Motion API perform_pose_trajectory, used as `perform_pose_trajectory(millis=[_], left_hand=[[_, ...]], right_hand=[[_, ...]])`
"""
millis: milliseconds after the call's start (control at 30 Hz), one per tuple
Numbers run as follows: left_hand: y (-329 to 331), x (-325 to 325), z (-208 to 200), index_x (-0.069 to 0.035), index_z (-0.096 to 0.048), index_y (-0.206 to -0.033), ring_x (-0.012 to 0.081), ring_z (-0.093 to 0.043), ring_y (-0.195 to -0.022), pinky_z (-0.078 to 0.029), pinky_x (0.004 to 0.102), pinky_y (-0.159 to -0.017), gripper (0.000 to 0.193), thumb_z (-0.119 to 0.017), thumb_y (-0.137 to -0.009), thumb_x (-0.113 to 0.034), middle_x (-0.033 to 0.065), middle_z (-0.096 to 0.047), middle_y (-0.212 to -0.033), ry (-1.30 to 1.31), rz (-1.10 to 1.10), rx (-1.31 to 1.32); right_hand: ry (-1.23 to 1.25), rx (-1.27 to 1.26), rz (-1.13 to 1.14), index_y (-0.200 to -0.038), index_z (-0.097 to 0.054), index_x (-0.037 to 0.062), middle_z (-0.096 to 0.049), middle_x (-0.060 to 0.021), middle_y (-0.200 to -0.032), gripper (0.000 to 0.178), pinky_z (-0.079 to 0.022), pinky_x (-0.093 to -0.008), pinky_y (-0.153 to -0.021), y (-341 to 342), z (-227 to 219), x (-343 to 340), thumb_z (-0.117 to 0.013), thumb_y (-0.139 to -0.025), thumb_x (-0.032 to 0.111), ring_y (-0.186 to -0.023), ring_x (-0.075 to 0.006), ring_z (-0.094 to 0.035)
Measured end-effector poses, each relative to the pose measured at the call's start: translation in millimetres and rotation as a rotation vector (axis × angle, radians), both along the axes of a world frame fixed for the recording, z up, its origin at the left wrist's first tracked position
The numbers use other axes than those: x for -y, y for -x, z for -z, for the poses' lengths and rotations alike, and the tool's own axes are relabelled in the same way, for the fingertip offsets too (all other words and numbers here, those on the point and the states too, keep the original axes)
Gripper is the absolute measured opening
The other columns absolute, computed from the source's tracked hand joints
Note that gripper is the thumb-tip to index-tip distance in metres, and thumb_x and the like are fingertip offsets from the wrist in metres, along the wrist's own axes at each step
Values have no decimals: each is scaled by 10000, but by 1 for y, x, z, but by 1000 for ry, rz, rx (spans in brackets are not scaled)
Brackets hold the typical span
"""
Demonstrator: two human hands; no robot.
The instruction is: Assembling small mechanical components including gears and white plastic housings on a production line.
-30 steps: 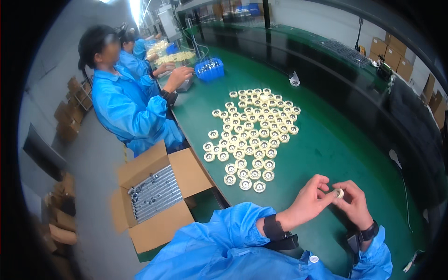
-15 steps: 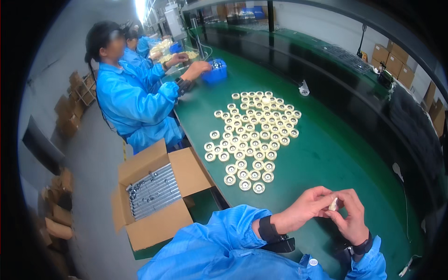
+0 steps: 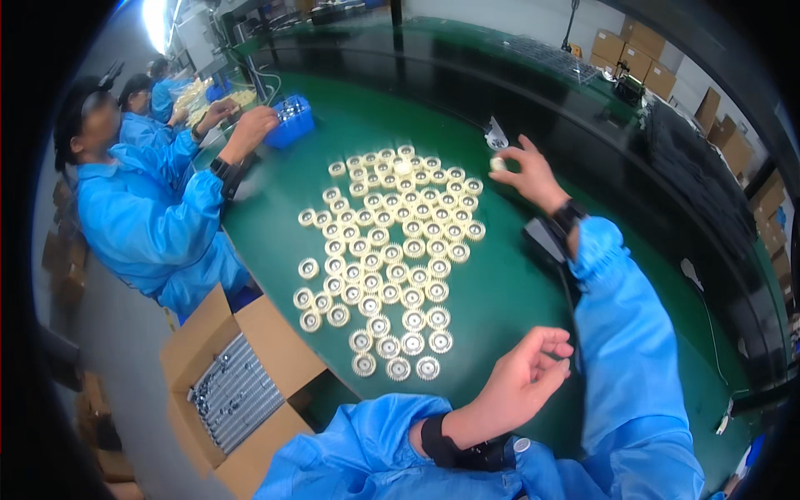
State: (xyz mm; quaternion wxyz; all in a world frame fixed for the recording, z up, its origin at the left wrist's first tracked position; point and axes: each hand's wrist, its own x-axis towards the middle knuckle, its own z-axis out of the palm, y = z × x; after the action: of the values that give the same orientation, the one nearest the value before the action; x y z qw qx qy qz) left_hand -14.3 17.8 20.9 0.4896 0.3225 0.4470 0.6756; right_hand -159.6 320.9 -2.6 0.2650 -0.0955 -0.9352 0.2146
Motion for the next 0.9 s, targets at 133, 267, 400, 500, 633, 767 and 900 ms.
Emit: perform_pose_trajectory(millis=[133,267,400,500,633,767,900], left_hand=[[1,1,11,-17,-428,-1270,125,-582,-969,-467,268,-867,325,-497,-953,-42,87,-528,-1151,66,15,123],[5,3,8,-6,-440,-1253,134,-579,-961,-472,278,-872,307,-505,-957,-57,87,-535,-1142,26,78,210],[9,7,3,-8,-422,-1269,141,-579,-952,-475,286,-877,321,-496,-961,-57,91,-540,-1133,32,19,206],[6,-1,1,-18,-356,-1339,143,-582,-957,-480,282,-858,435,-515,-934,-14,102,-508,-1201,1,-92,131],[9,-4,-4,-23,-341,-1397,158,-592,-969,-503,268,-803,601,-576,-849,61,128,-426,-1325,-129,-384,-321],[6,-6,-11,-34,-500,-1305,190,-613,-968,-531,267,-731,600,-643,-737,97,144,-430,-1355,-221,-421,-666],[-7,-14,-15,-26,-557,-1245,220,-624,-971,-544,280,-732,573,-664,-695,94,158,-505,-1270,-337,-458,-923]], right_hand=[[67,118,291,-1068,-679,175,-458,-285,-1341,413,-335,-511,-1035,61,19,3,-777,-712,360,-1298,-478,-346],[103,254,324,-1078,-685,156,-567,-225,-1239,425,-406,-466,-986,57,17,-16,-777,-708,343,-1196,-406,-494],[229,11,-7,-1032,-680,78,-692,-122,-942,424,-499,-344,-795,12,8,-16,-804,-691,298,-861,-241,-660],[724,37,-165,-1087,-643,12,-645,0,-944,341,-463,-236,-790,-96,-42,34,-748,-790,142,-881,-72,-567],[1035,87,-225,-1172,-626,31,-611,-63,-1161,367,-471,-271,-889,-207,-68,109,-711,-820,88,-1015,-112,-565],[1193,40,-285,-1177,-618,23,-596,-113,-1216,375,-442,-307,-950,-263,-78,152,-712,-821,96,-1099,-165,-558],[1196,-22,-283,-1182,-601,5,-616,-109,-1183,375,-426,-330,-974,-289,-83,166,-696,-840,123,-1103,-181,-565]])
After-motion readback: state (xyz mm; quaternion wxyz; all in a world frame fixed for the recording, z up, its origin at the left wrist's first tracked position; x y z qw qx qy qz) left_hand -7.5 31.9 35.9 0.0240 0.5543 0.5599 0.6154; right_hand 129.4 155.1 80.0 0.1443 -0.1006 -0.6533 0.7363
